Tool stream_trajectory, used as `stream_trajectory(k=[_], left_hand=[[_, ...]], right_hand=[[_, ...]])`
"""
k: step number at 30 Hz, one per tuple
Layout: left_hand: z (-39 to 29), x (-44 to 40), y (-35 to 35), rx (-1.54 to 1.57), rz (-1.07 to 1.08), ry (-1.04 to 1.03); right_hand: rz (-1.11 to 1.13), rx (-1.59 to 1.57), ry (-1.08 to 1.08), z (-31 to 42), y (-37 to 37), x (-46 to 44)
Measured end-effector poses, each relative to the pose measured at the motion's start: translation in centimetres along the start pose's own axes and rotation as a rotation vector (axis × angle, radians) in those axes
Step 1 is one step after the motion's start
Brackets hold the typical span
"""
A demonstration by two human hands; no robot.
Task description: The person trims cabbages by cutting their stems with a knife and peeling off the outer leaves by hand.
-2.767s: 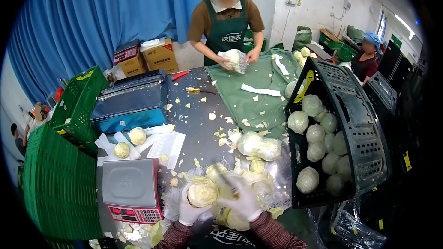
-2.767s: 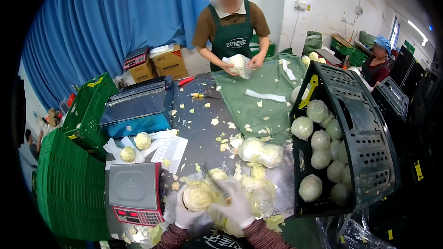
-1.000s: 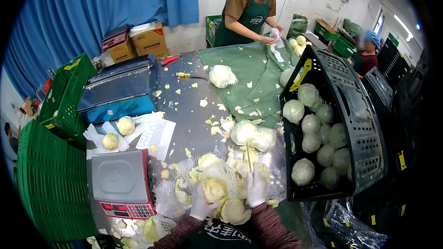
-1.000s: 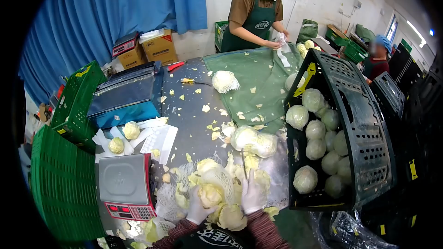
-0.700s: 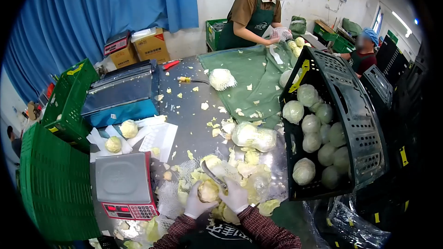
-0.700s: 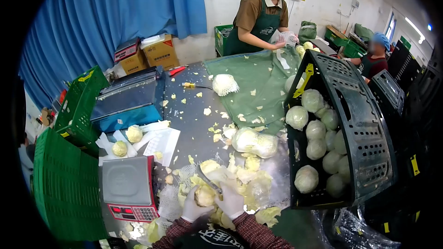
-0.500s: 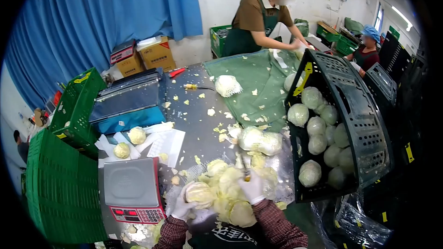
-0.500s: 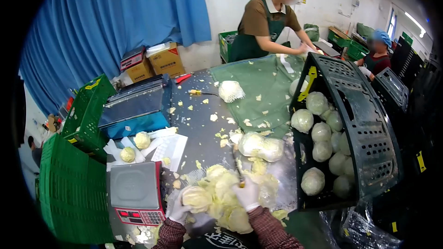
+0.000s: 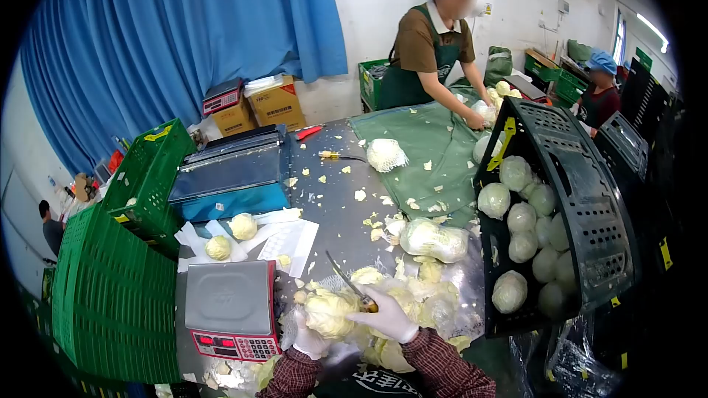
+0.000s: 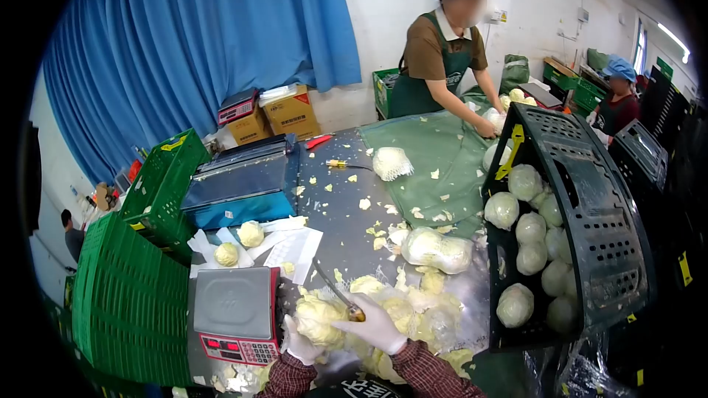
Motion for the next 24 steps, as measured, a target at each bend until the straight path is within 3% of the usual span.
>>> stream_trajectory(k=[3, 5, 7, 9, 10, 11, 12, 13, 14, 15, 17, 19, 21, 23, 24], left_hand=[[0.4, -0.6, -0.1, 0.044, -0.045, 0.009], [0.2, -1.1, -0.3, 0.127, -0.086, -0.006], [0.3, -1.7, -1.0, 0.526, 0.005, 0.068], [0.2, -1.8, -0.5, 0.538, -0.028, 0.045], [0.1, -1.8, -0.2, 0.544, -0.059, 0.03], [0.1, -1.7, 0.0, 0.55, -0.09, 0.019], [0.2, -1.4, -0.1, 0.553, -0.089, 0.016], [0.1, -0.9, -0.1, 0.349, -0.128, 0.006], [0.2, -0.6, 0.1, 0.147, -0.164, -0.003], [0.5, -0.5, 0.6, 0.149, -0.16, 0.001], [0.4, -0.5, 0.3, -0.169, -0.07, 0.049], [-0.6, -0.6, -1.3, -0.184, -0.127, 0.068], [-2.2, -0.7, -2.9, -0.521, 0.006, -0.036], [-2.4, 0.1, -2.6, -0.352, 0.035, 0.032], [-2.2, 0.4, -2.5, -0.183, 0.074, 0.104]], right_hand=[[0.025, -0.012, -0.045, -0.5, -0.1, 0.1], [0.012, -0.192, -0.185, -0.4, 0.1, 1.6], [0.007, -0.204, -0.14, 0.9, 1.1, 2.9], [-0.015, -0.318, -0.092, 0.9, 2.4, 4.3], [0.014, -0.136, -0.264, -0.2, 3.5, 4.6], [0.017, -0.133, -0.265, -0.3, 3.7, 4.4], [-0.044, 0.21, -0.24, 0.2, 4.5, 4.1], [-0.11, 0.552, -0.211, 1.0, 5.1, 3.9], [-0.119, 0.389, -0.223, 0.1, 4.5, 3.8], [-0.124, 0.393, -0.225, 0.3, 3.7, 3.2], [-0.213, 0.41, 0.11, 3.6, 1.9, 1.5], [-0.164, 0.461, 0.085, 4.3, 1.0, 0.6], [-0.104, 0.504, 0.066, 3.6, 0.6, 0.3], [-0.182, 0.118, -0.196, -1.3, 2.4, 0.5], [-0.167, 0.119, -0.194, -3.2, 3.4, 0.5]])
Point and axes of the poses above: each hand's wrist, its own x-axis away from the middle knuckle, its own y-axis out of the back of the hand, z = x × y, the point moved 5 cm from there along -x, towards the middle knuckle, and after that the axes turned 9 degrees about z, right-handed, at the moved point
